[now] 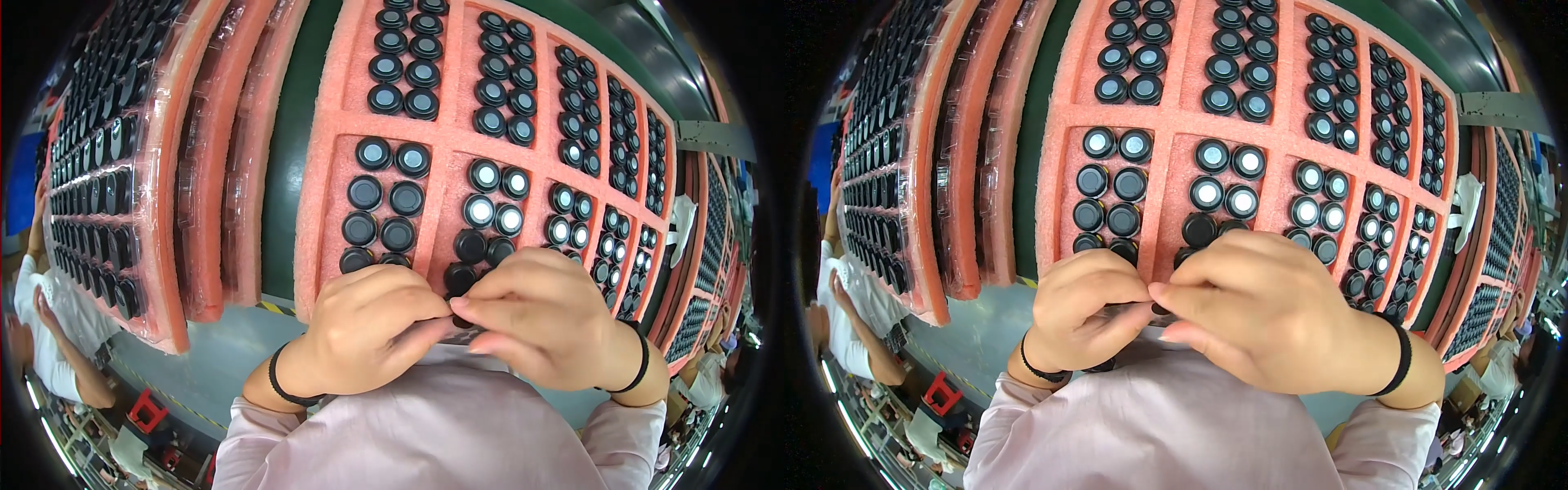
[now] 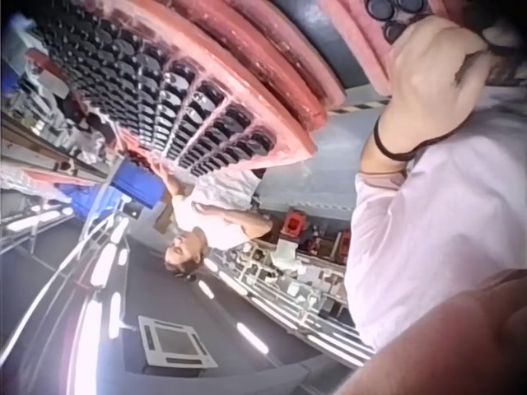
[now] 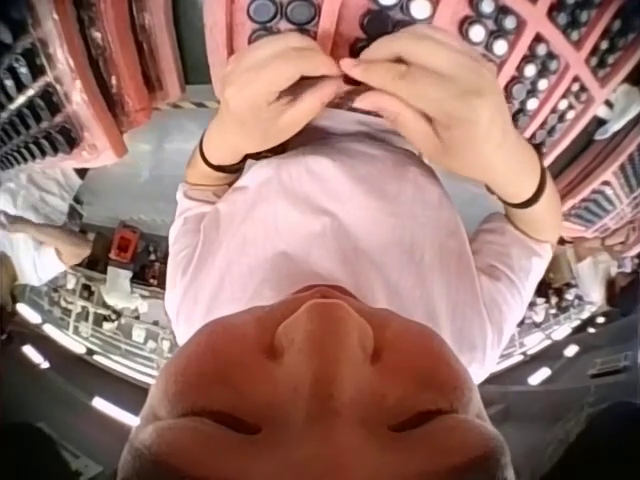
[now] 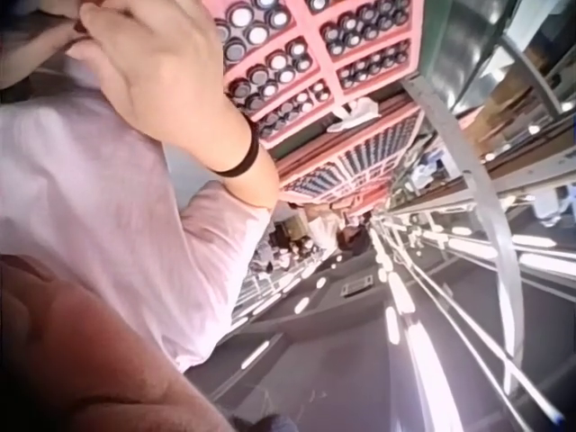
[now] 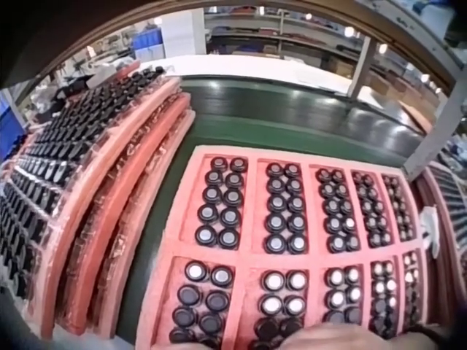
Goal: The person peels small black circular stickers from a plastic sheet and applies them one by one to the center of round black sensors arranged in a foam tray. After applying several stickers, the person presses them down with a finger and repositions the tray to continue the application.
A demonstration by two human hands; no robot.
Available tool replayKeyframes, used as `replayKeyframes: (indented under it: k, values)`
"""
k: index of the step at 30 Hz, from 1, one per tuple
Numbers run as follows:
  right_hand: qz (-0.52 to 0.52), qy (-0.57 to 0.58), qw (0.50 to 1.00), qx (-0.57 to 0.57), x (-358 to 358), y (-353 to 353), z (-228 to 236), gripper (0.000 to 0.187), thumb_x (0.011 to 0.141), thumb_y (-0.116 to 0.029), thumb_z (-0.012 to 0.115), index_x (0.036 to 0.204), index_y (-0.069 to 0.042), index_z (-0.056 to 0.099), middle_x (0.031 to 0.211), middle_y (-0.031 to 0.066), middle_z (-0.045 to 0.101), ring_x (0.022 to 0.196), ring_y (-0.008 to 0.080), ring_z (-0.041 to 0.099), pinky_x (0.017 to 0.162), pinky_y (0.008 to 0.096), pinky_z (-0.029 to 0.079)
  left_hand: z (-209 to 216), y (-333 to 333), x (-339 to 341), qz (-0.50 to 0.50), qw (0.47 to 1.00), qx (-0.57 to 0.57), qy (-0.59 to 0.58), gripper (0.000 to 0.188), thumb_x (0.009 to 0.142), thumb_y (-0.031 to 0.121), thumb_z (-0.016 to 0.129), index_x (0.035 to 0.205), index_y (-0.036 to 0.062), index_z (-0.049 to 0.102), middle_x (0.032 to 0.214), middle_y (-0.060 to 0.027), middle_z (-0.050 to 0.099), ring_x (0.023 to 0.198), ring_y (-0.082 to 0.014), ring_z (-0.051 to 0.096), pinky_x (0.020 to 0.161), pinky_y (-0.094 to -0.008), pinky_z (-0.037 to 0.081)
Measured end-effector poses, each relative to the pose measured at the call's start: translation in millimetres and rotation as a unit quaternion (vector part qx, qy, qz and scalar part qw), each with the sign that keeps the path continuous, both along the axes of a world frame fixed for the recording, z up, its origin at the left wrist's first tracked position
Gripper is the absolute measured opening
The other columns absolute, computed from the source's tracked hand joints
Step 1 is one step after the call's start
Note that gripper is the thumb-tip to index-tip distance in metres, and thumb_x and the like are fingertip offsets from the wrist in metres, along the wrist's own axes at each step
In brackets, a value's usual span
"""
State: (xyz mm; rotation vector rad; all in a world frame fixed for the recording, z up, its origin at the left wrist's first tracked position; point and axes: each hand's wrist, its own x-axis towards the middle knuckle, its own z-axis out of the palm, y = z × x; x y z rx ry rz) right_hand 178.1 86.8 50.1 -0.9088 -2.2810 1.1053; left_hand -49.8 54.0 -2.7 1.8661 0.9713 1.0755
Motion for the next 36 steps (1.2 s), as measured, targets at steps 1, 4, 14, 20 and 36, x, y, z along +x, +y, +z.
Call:
replayKeyframes:
  k: [1,4,14,20,36]
  values:
    - [-0.010,0.024,0.999,-0.045,0.6,1.6,0.8,0.024,0.079,-0.006,0.084,0.102,-0.004,0.077,0.093,0.0085,0.070,0.075,0.0244,0.065,0.067,0.0356,0.051,-0.5,-0.6,0.7,0.006,1.000,0.021,0.012,0.024,0.068,0.003,0.084,0.088,0.0052,0.071,0.082,-0.0072,0.066,0.066,-0.0245,0.064,0.054,-0.0353,0.049]
    - [-0.004,0.026,0.995,-0.099,3.9,5.2,-0.7,0.023,0.077,-0.007,0.085,0.098,-0.004,0.076,0.091,0.0076,0.069,0.077,0.0242,0.064,0.068,0.0358,0.050,-1.0,-1.3,2.8,0.012,0.997,0.062,0.034,0.023,0.067,0.004,0.083,0.087,0.0055,0.071,0.082,-0.0063,0.065,0.066,-0.0235,0.064,0.053,-0.0341,0.048]
    - [-0.007,-0.018,0.998,-0.055,-2.6,-1.8,-0.4,0.023,0.072,-0.005,0.087,0.089,-0.006,0.071,0.087,0.0075,0.066,0.080,0.0259,0.063,0.071,0.0370,0.049,1.1,-0.9,5.5,-0.004,0.996,0.079,0.047,0.025,0.064,-0.001,0.081,0.086,0.0020,0.070,0.079,-0.0088,0.065,0.062,-0.0248,0.063,0.054,-0.0330,0.050]
    - [-0.009,-0.040,0.999,-0.022,-4.5,-3.3,-1.3,0.024,0.070,-0.003,0.085,0.087,-0.007,0.068,0.087,0.0078,0.063,0.080,0.0279,0.062,0.072,0.0389,0.049,-1.1,-0.7,7.8,-0.002,0.997,0.070,0.037,0.021,0.066,0.002,0.080,0.084,0.0042,0.070,0.079,-0.0070,0.064,0.063,-0.0231,0.063,0.052,-0.0329,0.049]
    - [-0.003,-0.030,0.999,-0.034,-4.3,-0.1,-6.6,0.027,0.072,-0.007,0.085,0.088,-0.007,0.064,0.088,0.0080,0.058,0.080,0.0283,0.059,0.073,0.0395,0.047,-2.1,-1.7,10.6,0.005,0.998,0.055,0.022,0.017,0.069,0.003,0.080,0.082,0.0037,0.069,0.079,-0.0079,0.064,0.065,-0.0242,0.064,0.052,-0.0341,0.051]
